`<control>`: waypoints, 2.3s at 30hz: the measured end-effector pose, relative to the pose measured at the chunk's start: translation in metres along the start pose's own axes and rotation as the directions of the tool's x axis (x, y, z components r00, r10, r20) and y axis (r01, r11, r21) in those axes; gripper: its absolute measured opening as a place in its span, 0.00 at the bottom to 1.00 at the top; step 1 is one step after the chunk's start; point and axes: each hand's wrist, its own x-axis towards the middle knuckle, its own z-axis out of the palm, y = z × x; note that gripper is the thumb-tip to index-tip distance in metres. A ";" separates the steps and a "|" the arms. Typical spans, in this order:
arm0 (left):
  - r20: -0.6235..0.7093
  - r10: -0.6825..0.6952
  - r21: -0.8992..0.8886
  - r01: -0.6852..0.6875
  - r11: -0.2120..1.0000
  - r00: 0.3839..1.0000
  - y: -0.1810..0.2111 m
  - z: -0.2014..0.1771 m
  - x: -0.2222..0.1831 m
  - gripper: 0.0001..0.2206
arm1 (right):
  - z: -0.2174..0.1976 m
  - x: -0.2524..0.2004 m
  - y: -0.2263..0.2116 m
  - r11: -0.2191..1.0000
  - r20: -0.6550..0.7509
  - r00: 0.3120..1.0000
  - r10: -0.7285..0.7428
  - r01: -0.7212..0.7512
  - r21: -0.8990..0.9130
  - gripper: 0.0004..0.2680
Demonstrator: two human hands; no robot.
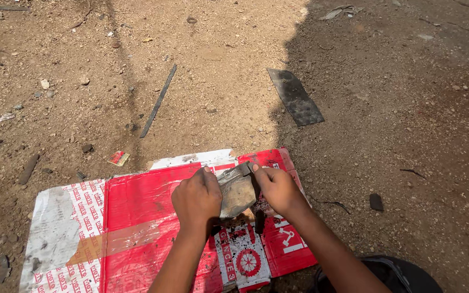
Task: The person scrapes debris from the surface and interior of a metal component using a small metal strip while sitting on the ground.
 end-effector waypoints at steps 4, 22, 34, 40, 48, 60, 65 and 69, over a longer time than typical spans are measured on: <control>0.002 0.025 -0.058 -0.024 0.998 1.000 0.003 -0.003 0.005 0.17 | -0.004 0.013 -0.004 0.997 -0.048 0.997 0.053 -0.056 -0.056 0.18; 0.086 -0.016 -0.035 0.019 0.999 0.996 0.004 -0.005 0.009 0.19 | 0.010 0.025 0.010 0.986 -0.075 0.986 0.148 -0.141 0.095 0.20; 0.094 -0.026 -0.026 0.028 0.999 0.995 0.001 -0.005 0.010 0.19 | 0.020 0.015 0.003 0.997 -0.079 0.995 0.067 -0.070 -0.036 0.18; 0.100 0.026 -0.044 -0.021 0.999 0.995 -0.003 0.004 0.010 0.19 | -0.010 0.032 0.008 0.973 0.081 0.989 0.126 -0.139 0.186 0.17; 0.085 -0.003 -0.060 0.008 0.998 0.996 -0.006 0.001 0.010 0.20 | 0.015 0.046 0.041 0.986 -0.028 0.998 -0.049 0.052 0.156 0.21; 0.089 0.003 -0.051 0.002 0.999 0.996 -0.004 0.001 0.014 0.20 | 0.013 0.016 0.010 0.999 -0.064 0.997 -0.045 0.044 -0.009 0.18; 0.100 0.014 -0.065 -0.007 0.998 0.995 -0.004 0.000 0.013 0.21 | 0.006 0.017 0.003 0.982 -0.085 0.984 -0.157 0.164 0.092 0.14; 0.136 -0.021 -0.062 0.030 0.998 0.991 -0.004 0.001 0.016 0.22 | 0.009 0.016 0.004 0.997 -0.051 0.999 -0.020 0.023 0.067 0.15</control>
